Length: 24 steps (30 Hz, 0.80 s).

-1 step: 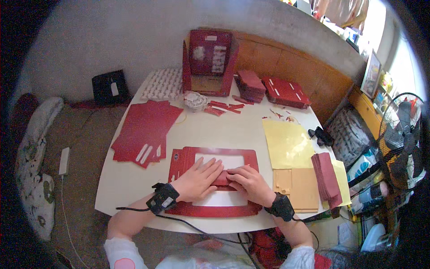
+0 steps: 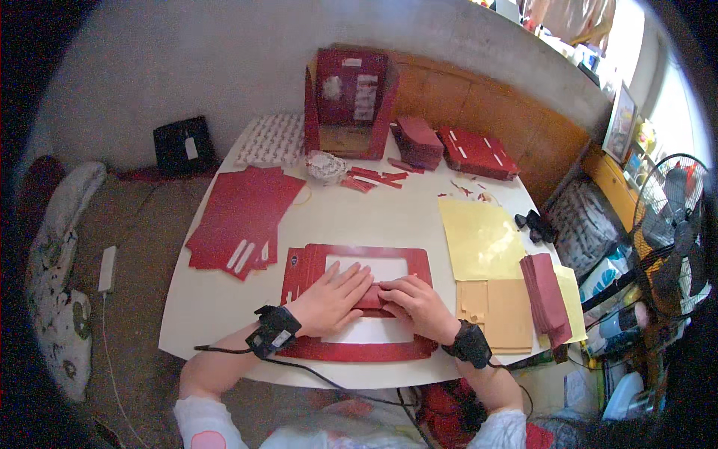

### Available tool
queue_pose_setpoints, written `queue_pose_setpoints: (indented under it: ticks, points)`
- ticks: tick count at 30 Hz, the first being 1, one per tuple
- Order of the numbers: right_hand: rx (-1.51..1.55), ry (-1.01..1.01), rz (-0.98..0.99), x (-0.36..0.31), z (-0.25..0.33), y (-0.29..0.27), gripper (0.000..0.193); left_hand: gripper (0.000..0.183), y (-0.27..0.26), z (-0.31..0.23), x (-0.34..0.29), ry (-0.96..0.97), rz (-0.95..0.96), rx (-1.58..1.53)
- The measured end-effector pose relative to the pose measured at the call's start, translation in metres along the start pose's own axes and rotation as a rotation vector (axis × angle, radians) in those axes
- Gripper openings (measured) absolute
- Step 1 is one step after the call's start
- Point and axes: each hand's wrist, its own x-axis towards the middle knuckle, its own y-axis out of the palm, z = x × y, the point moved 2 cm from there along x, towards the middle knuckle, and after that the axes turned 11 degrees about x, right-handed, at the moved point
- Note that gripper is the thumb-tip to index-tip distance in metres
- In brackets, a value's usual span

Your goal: The recorder is folding and assembling red paper/cardboard items, likely wallets or packaging.

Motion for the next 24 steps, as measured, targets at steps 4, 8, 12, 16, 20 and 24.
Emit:
queue_pose_setpoints:
  ticks: [4,8,12,16,20,24]
  points:
    - [0.002,-0.001,-0.001,-0.0004,-0.0007,0.0008,0.023,0.064,-0.0035,-0.0007,0.0000,-0.008,0.011,-0.001]
    - [0.041,0.012,-0.008,-0.0001,0.0010,0.0011,0.022,0.064,-0.0043,-0.0016,-0.0005,-0.008,-0.012,-0.003]
    - [0.037,0.012,-0.020,0.0010,0.0011,-0.0003,0.022,0.064,-0.0068,-0.0001,0.0003,-0.008,-0.009,-0.007]
    - [0.030,0.007,-0.011,0.0008,0.0008,-0.0005,0.023,0.064,-0.0063,0.0004,0.0003,-0.013,0.000,-0.022]
    - [0.041,0.011,-0.017,-0.0010,-0.0006,0.0022,0.023,0.063,-0.0075,0.0003,0.0003,-0.008,0.017,-0.010]
    - [0.039,0.016,-0.010,-0.0005,0.0000,0.0004,0.022,0.064,-0.0071,0.0005,0.0002,-0.011,0.016,-0.030]
